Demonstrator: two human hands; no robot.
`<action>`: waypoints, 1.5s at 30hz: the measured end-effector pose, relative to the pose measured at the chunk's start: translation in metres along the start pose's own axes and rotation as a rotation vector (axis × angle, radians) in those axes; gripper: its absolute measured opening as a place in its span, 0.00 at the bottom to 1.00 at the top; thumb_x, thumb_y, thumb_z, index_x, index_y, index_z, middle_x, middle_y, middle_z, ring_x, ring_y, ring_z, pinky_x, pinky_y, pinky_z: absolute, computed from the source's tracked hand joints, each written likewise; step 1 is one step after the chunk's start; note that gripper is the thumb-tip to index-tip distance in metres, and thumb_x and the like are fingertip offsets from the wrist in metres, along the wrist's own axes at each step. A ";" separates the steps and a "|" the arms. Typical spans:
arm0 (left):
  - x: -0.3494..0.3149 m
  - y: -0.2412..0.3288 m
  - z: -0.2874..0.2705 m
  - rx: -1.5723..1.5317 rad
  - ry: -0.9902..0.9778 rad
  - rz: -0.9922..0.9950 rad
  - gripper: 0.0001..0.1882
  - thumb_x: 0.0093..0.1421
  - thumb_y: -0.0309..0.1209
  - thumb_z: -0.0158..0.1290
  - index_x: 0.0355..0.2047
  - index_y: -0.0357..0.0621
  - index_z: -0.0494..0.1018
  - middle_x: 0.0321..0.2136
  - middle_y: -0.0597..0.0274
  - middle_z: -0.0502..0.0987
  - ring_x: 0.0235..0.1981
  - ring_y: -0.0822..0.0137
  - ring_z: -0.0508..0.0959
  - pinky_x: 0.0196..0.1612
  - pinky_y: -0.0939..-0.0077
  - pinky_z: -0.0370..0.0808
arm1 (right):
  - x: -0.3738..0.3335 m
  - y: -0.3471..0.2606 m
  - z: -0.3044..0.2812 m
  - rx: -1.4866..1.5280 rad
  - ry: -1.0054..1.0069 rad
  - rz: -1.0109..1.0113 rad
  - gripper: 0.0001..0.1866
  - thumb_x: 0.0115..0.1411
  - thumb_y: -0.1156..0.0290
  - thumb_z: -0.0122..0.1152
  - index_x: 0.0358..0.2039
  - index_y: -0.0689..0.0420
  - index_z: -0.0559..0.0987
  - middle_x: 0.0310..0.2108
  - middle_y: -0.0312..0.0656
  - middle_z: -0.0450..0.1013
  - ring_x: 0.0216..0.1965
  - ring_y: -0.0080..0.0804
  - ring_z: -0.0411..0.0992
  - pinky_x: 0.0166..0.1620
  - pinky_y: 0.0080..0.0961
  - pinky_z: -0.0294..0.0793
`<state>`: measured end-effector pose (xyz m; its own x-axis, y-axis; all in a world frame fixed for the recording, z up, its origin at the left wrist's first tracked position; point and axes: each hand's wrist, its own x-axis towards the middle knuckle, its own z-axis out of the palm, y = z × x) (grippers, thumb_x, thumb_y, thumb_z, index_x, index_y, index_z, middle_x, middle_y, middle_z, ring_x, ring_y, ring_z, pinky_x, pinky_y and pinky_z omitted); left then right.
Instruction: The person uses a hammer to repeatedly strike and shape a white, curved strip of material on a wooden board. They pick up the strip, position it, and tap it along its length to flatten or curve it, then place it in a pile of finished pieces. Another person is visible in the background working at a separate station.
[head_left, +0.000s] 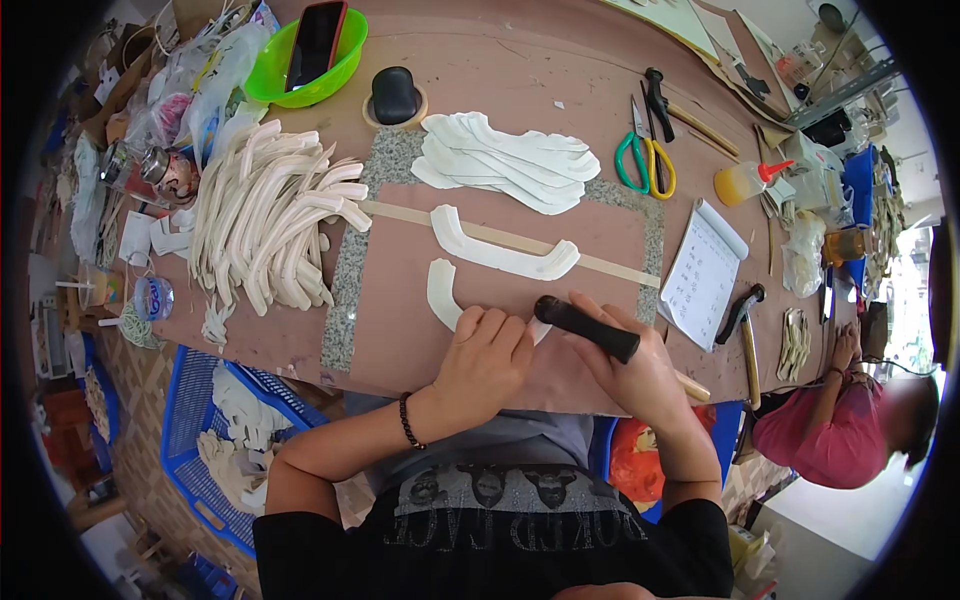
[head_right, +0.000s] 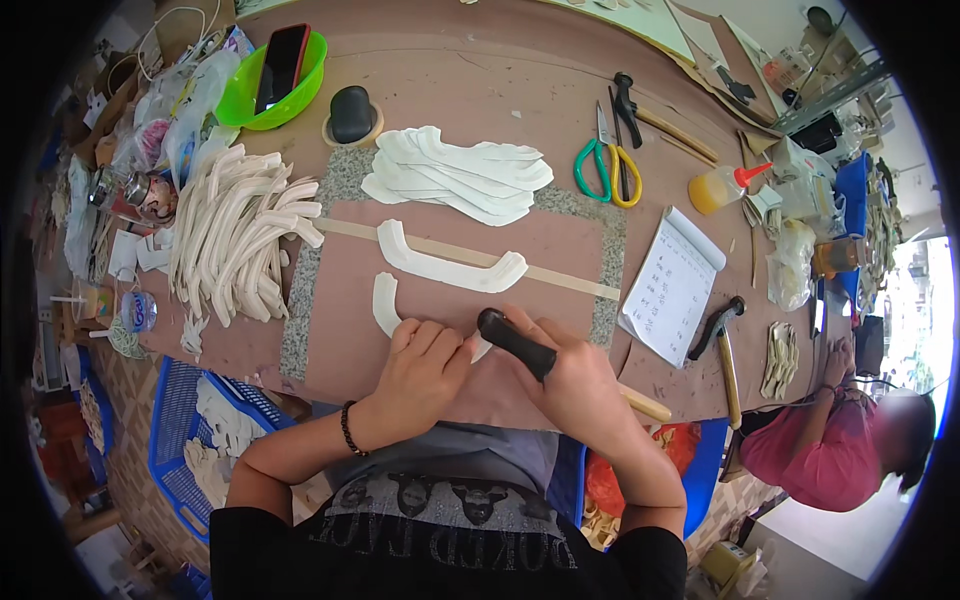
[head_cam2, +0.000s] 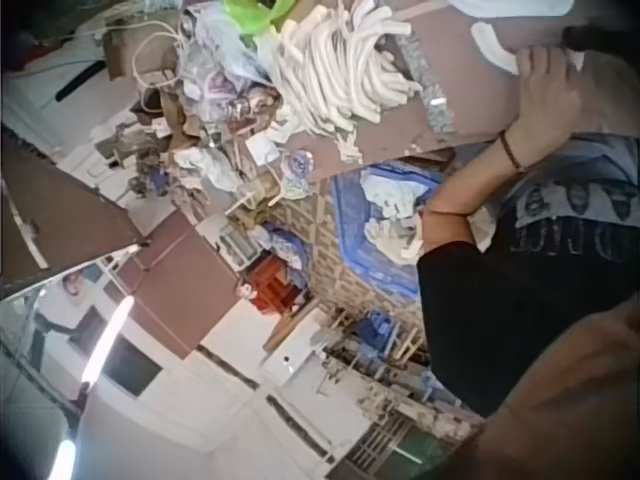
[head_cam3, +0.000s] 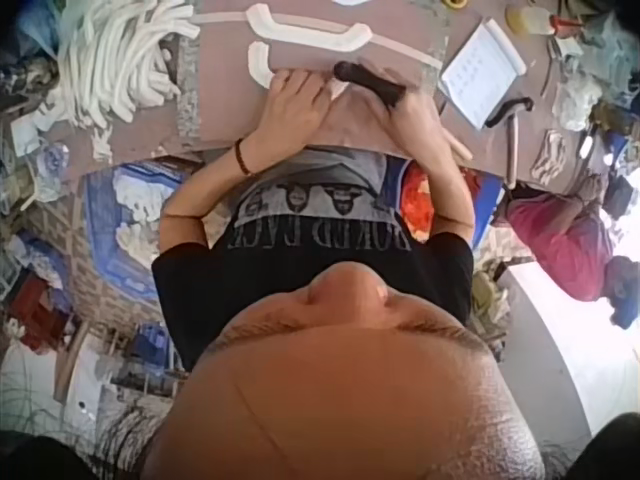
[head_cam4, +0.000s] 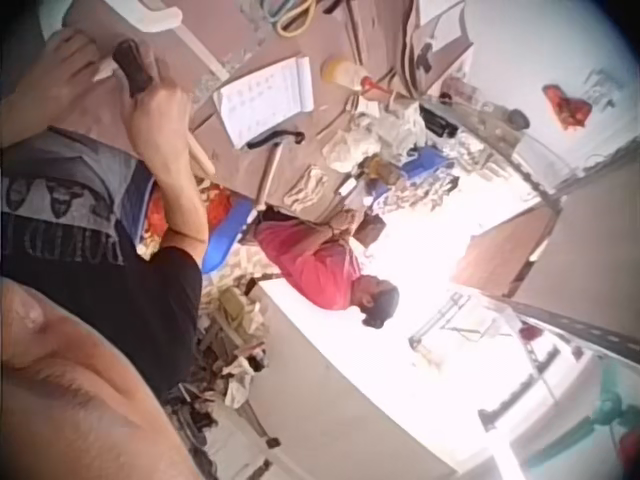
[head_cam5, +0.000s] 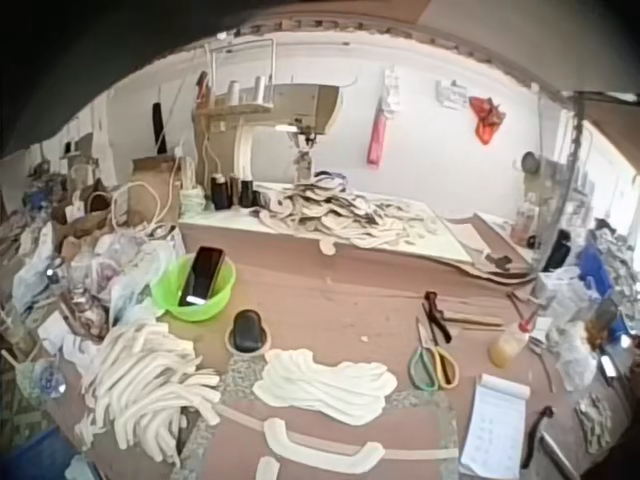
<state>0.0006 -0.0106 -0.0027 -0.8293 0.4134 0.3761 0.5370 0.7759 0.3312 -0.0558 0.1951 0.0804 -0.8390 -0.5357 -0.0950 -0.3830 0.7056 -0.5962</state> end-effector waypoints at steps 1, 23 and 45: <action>-0.002 -0.002 -0.001 0.027 0.004 0.030 0.17 0.55 0.27 0.55 0.44 0.30 0.78 0.35 0.57 0.74 0.40 0.60 0.74 0.48 0.61 0.67 | 0.005 0.005 0.007 -0.002 0.098 -0.060 0.29 0.57 0.76 0.67 0.62 0.57 0.75 0.39 0.51 0.78 0.35 0.55 0.78 0.36 0.42 0.78; 0.004 -0.017 0.004 -0.425 -0.061 -0.186 0.09 0.58 0.23 0.56 0.39 0.32 0.78 0.34 0.57 0.72 0.39 0.57 0.76 0.37 0.63 0.78 | 0.005 0.000 -0.002 -0.009 0.152 -0.064 0.34 0.53 0.79 0.66 0.63 0.55 0.75 0.37 0.48 0.77 0.33 0.55 0.79 0.35 0.44 0.79; 0.011 0.006 0.008 -0.098 -0.059 -0.086 0.16 0.54 0.25 0.56 0.42 0.29 0.77 0.35 0.57 0.72 0.37 0.59 0.74 0.40 0.66 0.76 | -0.001 0.012 0.005 -0.071 0.052 -0.094 0.32 0.57 0.77 0.66 0.64 0.54 0.74 0.36 0.48 0.77 0.32 0.53 0.79 0.34 0.44 0.78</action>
<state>-0.0067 0.0019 -0.0032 -0.8792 0.3766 0.2919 0.4733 0.7609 0.4438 -0.0580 0.2020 0.0691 -0.8165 -0.5774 0.0015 -0.4858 0.6855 -0.5423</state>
